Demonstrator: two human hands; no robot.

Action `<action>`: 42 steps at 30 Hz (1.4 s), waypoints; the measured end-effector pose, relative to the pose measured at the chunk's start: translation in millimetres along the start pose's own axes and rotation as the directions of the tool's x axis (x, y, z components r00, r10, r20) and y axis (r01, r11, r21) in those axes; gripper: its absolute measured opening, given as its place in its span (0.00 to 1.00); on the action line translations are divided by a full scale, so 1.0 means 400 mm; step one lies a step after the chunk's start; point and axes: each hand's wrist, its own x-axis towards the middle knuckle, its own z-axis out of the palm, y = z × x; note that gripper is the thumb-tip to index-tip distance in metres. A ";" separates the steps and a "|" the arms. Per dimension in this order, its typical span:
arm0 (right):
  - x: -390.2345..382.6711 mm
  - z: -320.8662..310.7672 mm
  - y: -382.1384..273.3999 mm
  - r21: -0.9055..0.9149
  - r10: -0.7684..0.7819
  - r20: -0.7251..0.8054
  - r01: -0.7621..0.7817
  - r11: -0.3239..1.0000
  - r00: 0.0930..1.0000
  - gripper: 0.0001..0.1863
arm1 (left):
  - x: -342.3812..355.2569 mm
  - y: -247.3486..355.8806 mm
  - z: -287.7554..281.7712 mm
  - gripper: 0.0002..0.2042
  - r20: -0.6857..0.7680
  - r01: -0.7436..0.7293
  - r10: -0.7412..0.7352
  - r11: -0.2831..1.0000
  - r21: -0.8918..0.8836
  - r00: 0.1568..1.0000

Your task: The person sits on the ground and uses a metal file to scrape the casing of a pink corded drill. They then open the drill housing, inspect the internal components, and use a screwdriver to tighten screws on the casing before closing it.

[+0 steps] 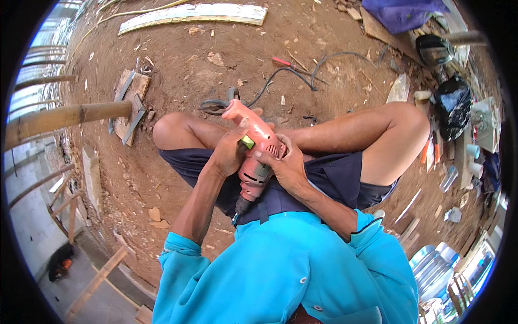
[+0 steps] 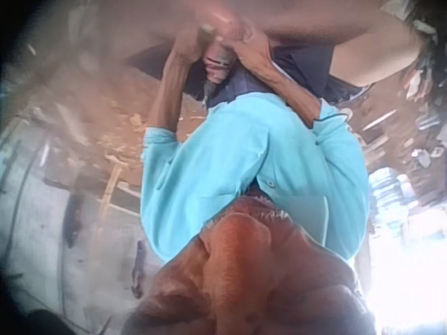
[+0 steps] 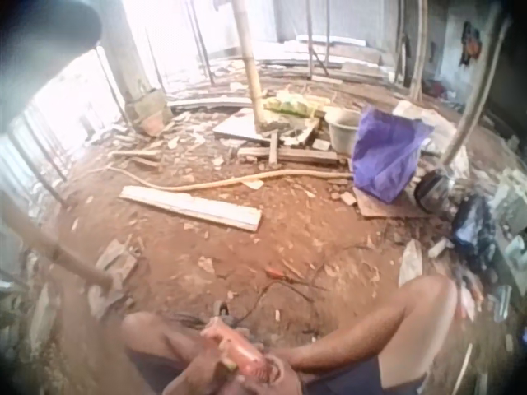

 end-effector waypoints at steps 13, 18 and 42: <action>0.077 -0.085 -0.179 0.455 0.126 0.157 -0.185 0.871 0.980 0.24 | 0.068 -0.010 0.004 0.32 0.149 -0.425 0.429 0.903 -0.061 0.891; 0.060 -0.056 -0.259 0.482 0.168 0.229 -0.261 0.836 0.959 0.26 | -0.004 -0.043 0.012 0.44 0.229 -0.766 0.735 0.576 0.284 0.638; -0.182 -0.253 -0.071 -0.898 0.059 0.438 0.439 -0.004 0.897 0.20 | 0.188 0.173 -0.156 0.24 -0.367 -0.588 0.477 0.489 -0.644 0.799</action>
